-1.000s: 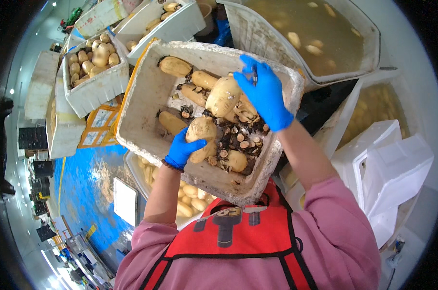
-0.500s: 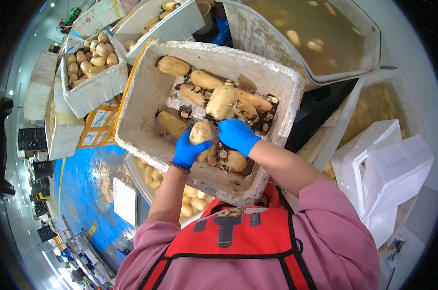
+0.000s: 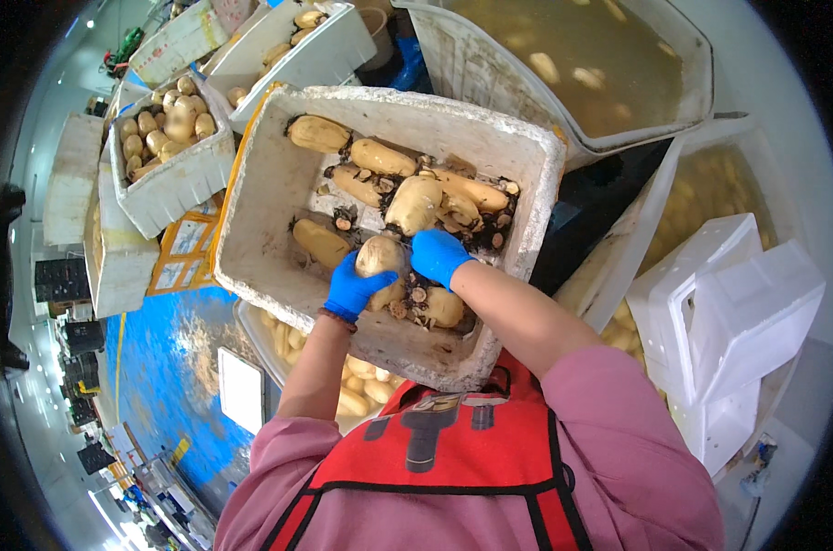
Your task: The person repeatedly picks up elongated root vegetables from a white bin, uses a knife to trim and peel them, and places the finished pieces into a water-filled container. The process is continuous and methodical, with the person handling each vegetable individually.
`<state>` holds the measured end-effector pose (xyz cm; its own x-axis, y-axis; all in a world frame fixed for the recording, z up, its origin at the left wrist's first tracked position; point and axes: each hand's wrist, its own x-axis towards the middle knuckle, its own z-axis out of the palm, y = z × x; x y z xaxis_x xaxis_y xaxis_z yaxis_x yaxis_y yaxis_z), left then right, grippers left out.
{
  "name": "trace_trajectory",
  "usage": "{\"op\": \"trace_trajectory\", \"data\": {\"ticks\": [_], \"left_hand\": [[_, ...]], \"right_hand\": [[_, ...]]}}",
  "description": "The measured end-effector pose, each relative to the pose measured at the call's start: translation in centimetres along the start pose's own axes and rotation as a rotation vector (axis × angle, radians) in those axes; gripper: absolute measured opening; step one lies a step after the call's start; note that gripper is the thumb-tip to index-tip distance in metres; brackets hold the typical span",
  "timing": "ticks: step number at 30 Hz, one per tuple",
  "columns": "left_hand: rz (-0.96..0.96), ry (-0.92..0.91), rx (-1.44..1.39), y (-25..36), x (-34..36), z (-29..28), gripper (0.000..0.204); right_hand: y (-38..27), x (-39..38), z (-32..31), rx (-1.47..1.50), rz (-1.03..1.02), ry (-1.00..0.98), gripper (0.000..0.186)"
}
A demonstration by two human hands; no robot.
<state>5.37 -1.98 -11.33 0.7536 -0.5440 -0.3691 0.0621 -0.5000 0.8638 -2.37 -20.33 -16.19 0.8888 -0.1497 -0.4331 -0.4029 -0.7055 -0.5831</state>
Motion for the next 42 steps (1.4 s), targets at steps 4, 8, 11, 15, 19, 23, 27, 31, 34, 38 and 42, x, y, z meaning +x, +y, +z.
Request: {"op": "trace_trajectory", "data": {"ticks": [4, 8, 11, 15, 19, 23, 27, 31, 34, 38, 42], "left_hand": [[0.233, 0.161, -0.035, 3.5, 0.5, 0.1, 0.072], [-0.026, 0.259, -0.593, 3.0, 2.1, -1.1, 0.052], [-0.209, 0.082, -1.170, 3.9, 3.0, -0.2, 0.052], [-0.156, -0.056, -1.219, 9.0, 4.0, 4.1, 0.060], [0.042, -0.287, -1.021, 11.5, 4.8, 5.9, 0.057], [0.228, -0.143, -0.402, 9.7, 9.6, 4.2, 0.046], [0.023, -0.301, 0.760, 0.1, 14.9, 0.2, 0.061], [-0.049, -0.423, 1.195, -2.2, 15.0, 1.5, 0.085], [-0.081, -0.443, 1.287, -4.1, 15.1, 2.7, 0.090], [-0.055, -0.346, 1.310, -5.7, 15.5, 3.3, 0.082], [-0.193, -0.311, 1.176, -2.4, 15.8, 3.0, 0.083]], "right_hand": [[1.2, 0.3, 0.4, -0.069, 0.114, -0.133, 0.021], [-2.4, -1.3, -3.7, 0.665, 0.145, -0.021, 0.035], [-5.1, -3.5, -6.0, 1.065, -0.082, 0.177, 0.064], [-4.5, -3.8, -6.8, 0.875, -0.287, 0.504, 0.079], [-0.1, -6.9, -13.0, 1.372, -0.046, 0.405, 0.063], [10.3, -5.3, -18.0, 1.529, -0.102, 0.884, 0.032], [23.0, -3.9, -23.8, 1.273, 0.365, 0.846, 0.037], [36.4, 0.7, -25.4, 0.942, 0.564, 0.775, 0.052], [36.8, 2.8, -26.2, 0.838, 0.651, 0.565, 0.065], [37.9, 5.3, -25.7, 0.665, 0.637, 0.584, 0.055], [37.8, 6.2, -25.9, 0.566, 0.713, 0.499, 0.052]]}}
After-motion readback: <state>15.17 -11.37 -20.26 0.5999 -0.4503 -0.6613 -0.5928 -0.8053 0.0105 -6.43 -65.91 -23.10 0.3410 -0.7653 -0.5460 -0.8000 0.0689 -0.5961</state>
